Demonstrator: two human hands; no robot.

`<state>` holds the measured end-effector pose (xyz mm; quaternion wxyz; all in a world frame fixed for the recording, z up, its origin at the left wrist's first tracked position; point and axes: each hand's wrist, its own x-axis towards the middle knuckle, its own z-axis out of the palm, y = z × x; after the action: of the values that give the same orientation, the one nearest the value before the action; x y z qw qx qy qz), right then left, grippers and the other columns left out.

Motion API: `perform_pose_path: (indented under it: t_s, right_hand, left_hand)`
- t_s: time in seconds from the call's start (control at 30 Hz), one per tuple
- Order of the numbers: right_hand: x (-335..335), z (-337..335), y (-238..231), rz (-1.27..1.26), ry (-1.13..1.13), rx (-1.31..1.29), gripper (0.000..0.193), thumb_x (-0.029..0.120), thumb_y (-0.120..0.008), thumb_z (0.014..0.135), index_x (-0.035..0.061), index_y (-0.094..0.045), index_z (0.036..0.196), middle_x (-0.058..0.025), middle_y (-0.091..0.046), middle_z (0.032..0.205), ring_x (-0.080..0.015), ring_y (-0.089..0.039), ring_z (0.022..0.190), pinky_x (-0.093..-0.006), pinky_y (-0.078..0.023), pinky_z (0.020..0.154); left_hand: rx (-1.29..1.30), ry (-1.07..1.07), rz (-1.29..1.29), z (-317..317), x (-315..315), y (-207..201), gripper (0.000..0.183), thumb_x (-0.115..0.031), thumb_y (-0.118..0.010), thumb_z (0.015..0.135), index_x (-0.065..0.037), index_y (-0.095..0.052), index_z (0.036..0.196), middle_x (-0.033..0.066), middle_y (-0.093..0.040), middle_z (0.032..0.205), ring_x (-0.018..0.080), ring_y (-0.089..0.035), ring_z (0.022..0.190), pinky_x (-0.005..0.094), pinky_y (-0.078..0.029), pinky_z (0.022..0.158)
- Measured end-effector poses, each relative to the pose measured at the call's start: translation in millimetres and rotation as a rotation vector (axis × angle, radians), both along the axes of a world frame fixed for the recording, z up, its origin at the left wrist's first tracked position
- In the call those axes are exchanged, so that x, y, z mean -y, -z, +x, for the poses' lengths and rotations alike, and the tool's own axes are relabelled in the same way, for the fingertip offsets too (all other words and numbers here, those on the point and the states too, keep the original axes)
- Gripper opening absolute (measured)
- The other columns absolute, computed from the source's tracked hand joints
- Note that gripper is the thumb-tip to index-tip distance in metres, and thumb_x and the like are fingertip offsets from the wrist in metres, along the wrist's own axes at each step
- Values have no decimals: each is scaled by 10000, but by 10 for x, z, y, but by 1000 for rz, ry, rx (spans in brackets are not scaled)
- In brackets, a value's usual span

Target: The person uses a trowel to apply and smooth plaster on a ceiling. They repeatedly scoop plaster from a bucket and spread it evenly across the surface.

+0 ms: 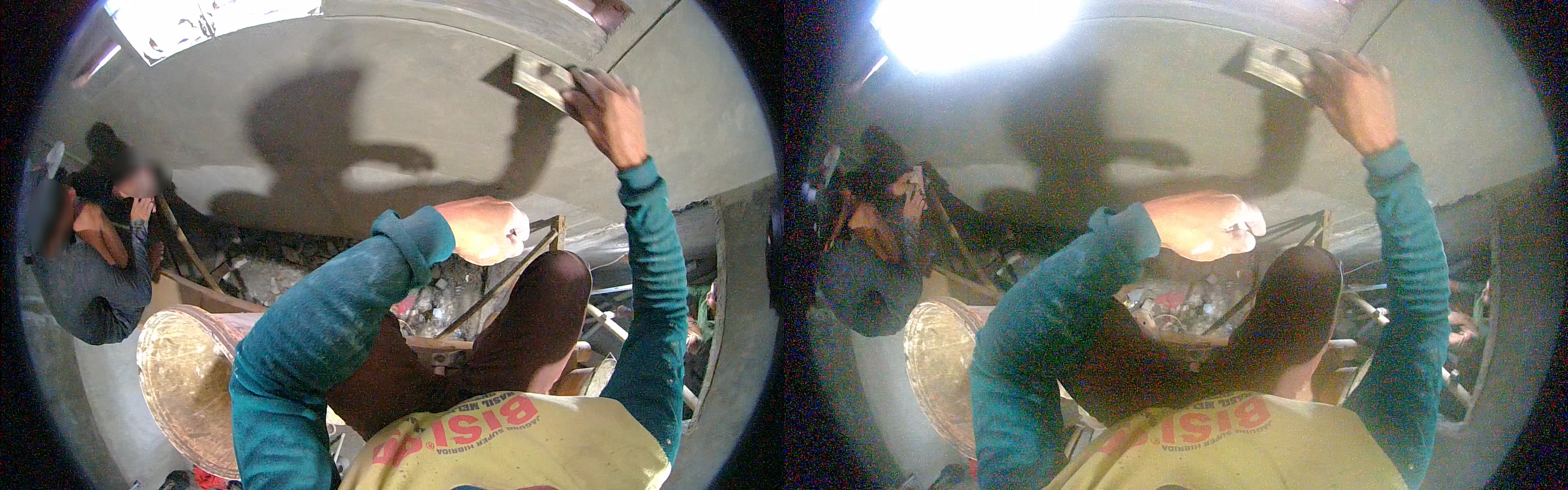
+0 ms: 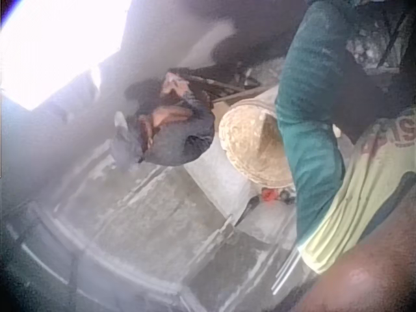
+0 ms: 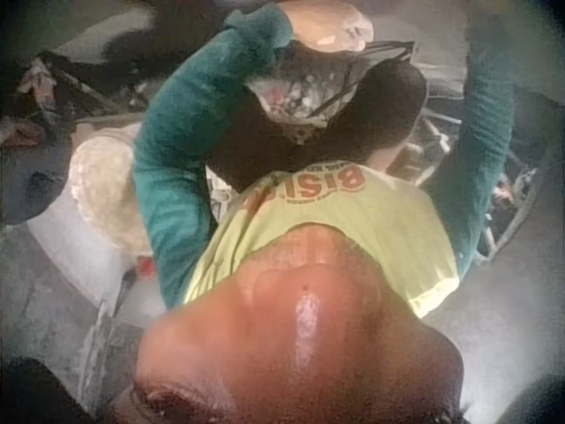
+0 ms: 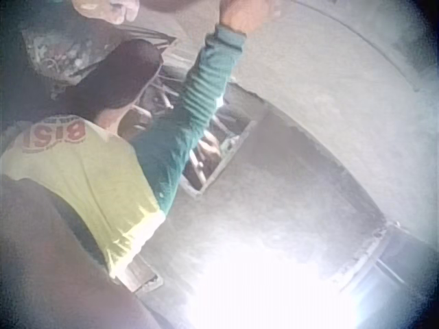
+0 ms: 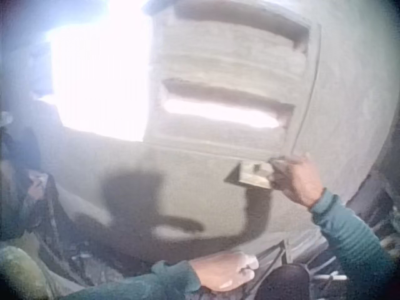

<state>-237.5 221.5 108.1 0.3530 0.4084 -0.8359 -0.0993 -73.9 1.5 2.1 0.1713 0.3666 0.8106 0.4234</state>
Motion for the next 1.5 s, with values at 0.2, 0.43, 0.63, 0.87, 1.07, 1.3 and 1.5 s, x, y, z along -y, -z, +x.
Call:
perform_pose_path:
  t_s: [0.2,0.43,0.63,0.87,1.07,1.3,1.5]
  right_hand:
    - [-11,283,-182,-31,22,267,436,383,-677,955,54,-678,1240,-138,-677,1014,-348,-629,932,-490,-442,826]
    - [1441,151,83,-8,-237,1,414,389,-639,979,81,-681,1252,-124,-677,1066,-331,-642,970,-461,-453,822]
    - [2053,255,-15,12,-254,35,346,366,-624,983,101,-687,1196,-107,-661,993,-318,-648,954,-466,-456,808]
    - [2240,214,-18,36,-254,38,330,362,-626,979,104,-692,1175,-108,-668,991,-334,-661,925,-479,-460,800]
    - [2326,140,5,54,-233,7,329,376,-627,970,114,-698,1156,-115,-675,990,-338,-665,906,-480,-460,799]
    - [2484,713,-404,220,79,355,358,229,-661,978,9,-645,1260,-91,-711,1173,-264,-611,1221,-486,-396,1146]
    - [1810,270,-125,73,26,243,328,363,-619,973,110,-697,1167,-112,-675,986,-334,-655,980,-479,-454,824]
  left_hand:
    - [108,-20,-9,-20,-51,60,318,-255,-616,964,6,-675,1136,207,-733,1025,372,-703,935,450,-532,827]
    - [45,-2,-13,-47,-20,106,322,-253,-614,960,4,-683,1141,213,-731,1053,386,-697,972,464,-531,840]
    - [13,-20,-37,47,58,-74,318,-240,-606,958,6,-688,1143,220,-728,1042,402,-692,963,491,-524,838]
    - [-11,-50,-23,78,85,-105,297,-240,-600,958,-6,-693,1116,231,-722,1010,421,-683,936,514,-511,813]
    - [-47,-52,12,51,59,-40,290,-249,-599,959,-2,-690,1081,254,-709,984,446,-674,900,529,-506,795]
    - [-29,-59,-26,34,110,-6,317,-259,-603,958,10,-677,1109,260,-708,990,451,-672,905,529,-507,801]
    - [30,-63,-4,39,126,18,329,-245,-603,967,16,-675,1154,235,-724,1034,400,-693,933,476,-524,825]
